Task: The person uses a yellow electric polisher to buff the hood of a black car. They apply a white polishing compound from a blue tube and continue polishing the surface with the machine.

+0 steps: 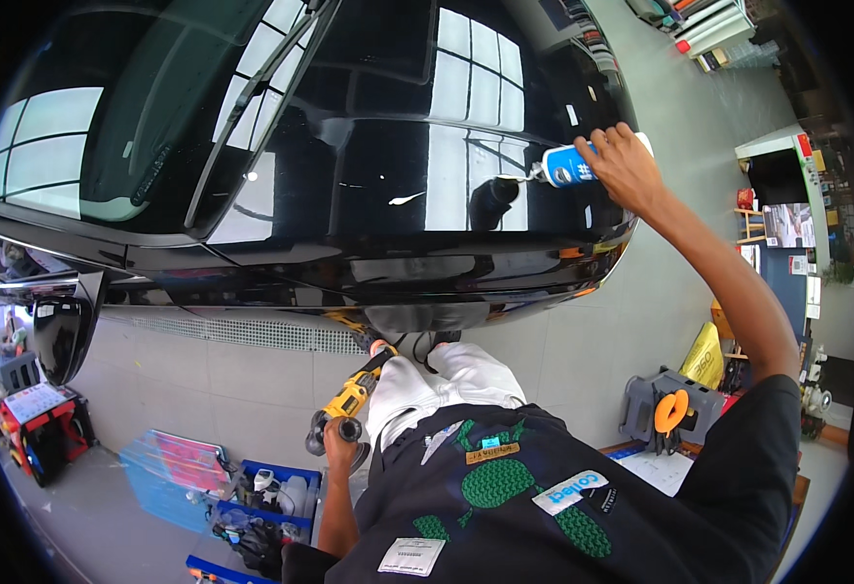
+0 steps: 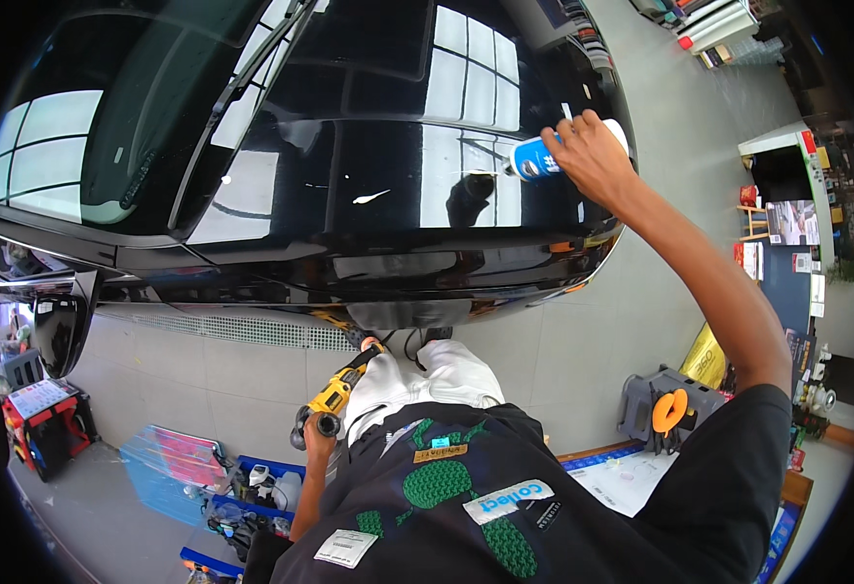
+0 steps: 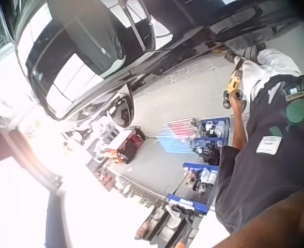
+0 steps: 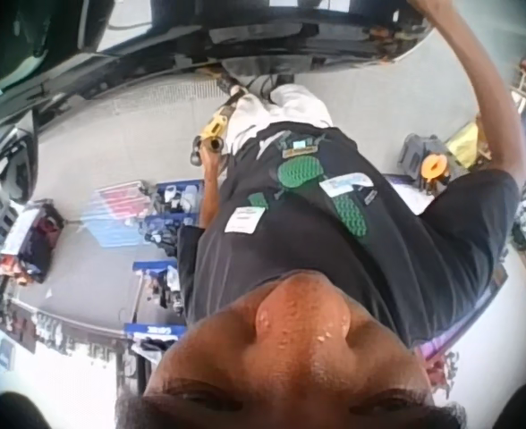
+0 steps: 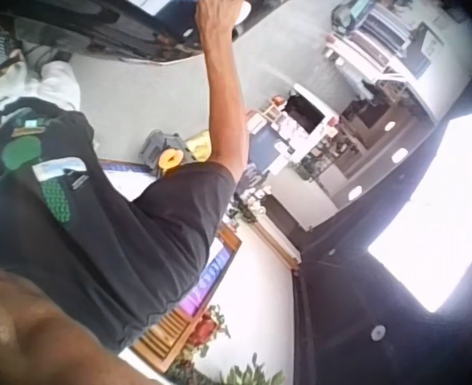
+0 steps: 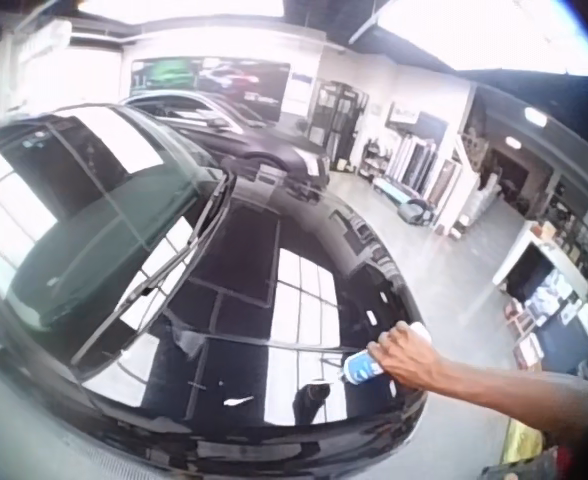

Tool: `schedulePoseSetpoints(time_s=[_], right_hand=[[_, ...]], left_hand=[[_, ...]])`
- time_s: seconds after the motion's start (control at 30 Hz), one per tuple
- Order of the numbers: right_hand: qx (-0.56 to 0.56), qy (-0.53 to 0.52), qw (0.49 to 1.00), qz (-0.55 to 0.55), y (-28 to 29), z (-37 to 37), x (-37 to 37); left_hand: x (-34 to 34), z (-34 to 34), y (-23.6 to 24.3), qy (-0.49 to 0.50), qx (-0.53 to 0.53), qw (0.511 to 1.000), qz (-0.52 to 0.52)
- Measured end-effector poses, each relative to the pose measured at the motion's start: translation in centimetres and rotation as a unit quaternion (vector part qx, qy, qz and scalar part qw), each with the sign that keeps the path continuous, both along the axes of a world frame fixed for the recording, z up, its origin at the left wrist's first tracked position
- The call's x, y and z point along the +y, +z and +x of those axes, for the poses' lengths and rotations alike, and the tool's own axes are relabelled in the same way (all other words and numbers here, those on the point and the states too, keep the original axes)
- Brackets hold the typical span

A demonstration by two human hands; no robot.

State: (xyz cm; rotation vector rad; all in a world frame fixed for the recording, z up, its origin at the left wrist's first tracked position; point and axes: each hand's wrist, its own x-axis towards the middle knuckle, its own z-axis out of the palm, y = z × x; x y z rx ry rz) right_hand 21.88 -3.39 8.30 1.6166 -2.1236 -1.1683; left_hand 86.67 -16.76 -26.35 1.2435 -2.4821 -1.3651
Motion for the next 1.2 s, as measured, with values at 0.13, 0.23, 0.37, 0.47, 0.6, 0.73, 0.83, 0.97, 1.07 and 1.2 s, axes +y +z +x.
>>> schedulePoseSetpoints(time_s=[0.13, 0.23, 0.37, 0.47, 0.6, 0.73, 0.83, 0.97, 1.07, 1.2], right_hand=[[0.024, 0.013, 1.0, 0.014, 0.7, -0.8, 0.0], [0.019, -0.028, 0.999, 0.025, -0.3, -2.4, 1.2], [0.001, -0.094, 0.996, 0.003, -1.6, -5.4, 5.2], [0.025, -0.12, 0.992, 0.031, -2.7, -6.8, 8.7], [0.022, -0.093, 0.995, 0.042, -3.4, -6.1, 11.4], [-0.033, -0.041, 0.999, 0.015, -3.1, -1.8, 9.8], [-0.081, -0.009, 0.996, -0.026, -1.8, 1.4, 6.3], [-0.057, 0.042, 0.996, -0.059, -1.8, 2.1, 3.5], [-0.029, 0.039, 0.997, -0.053, -1.8, 0.4, 2.0], [0.013, 0.045, 0.997, -0.062, -1.9, -3.1, 2.4]], left_hand=[[0.7, -0.7, -0.2, 0.007, -0.019, 1.0, 0.012], [1.1, -1.3, 0.3, 0.016, -0.017, 1.0, 0.01], [1.6, -2.2, 0.7, 0.003, -0.014, 1.0, 0.021], [1.8, -2.0, 0.6, 0.001, 0.001, 1.0, 0.014], [2.0, -1.8, 0.2, 0.005, -0.005, 1.0, 0.023], [2.0, -1.2, -1.4, 0.018, 0.009, 1.0, 0.001], [1.9, -2.6, 0.4, 0.025, -0.01, 1.0, 0.014], [1.2, -2.5, -0.3, -0.005, -0.002, 1.0, 0.022], [0.7, -2.5, -0.2, -0.032, 0.007, 0.999, 0.003], [0.8, -2.4, 0.1, -0.032, 0.022, 0.999, 0.004]])
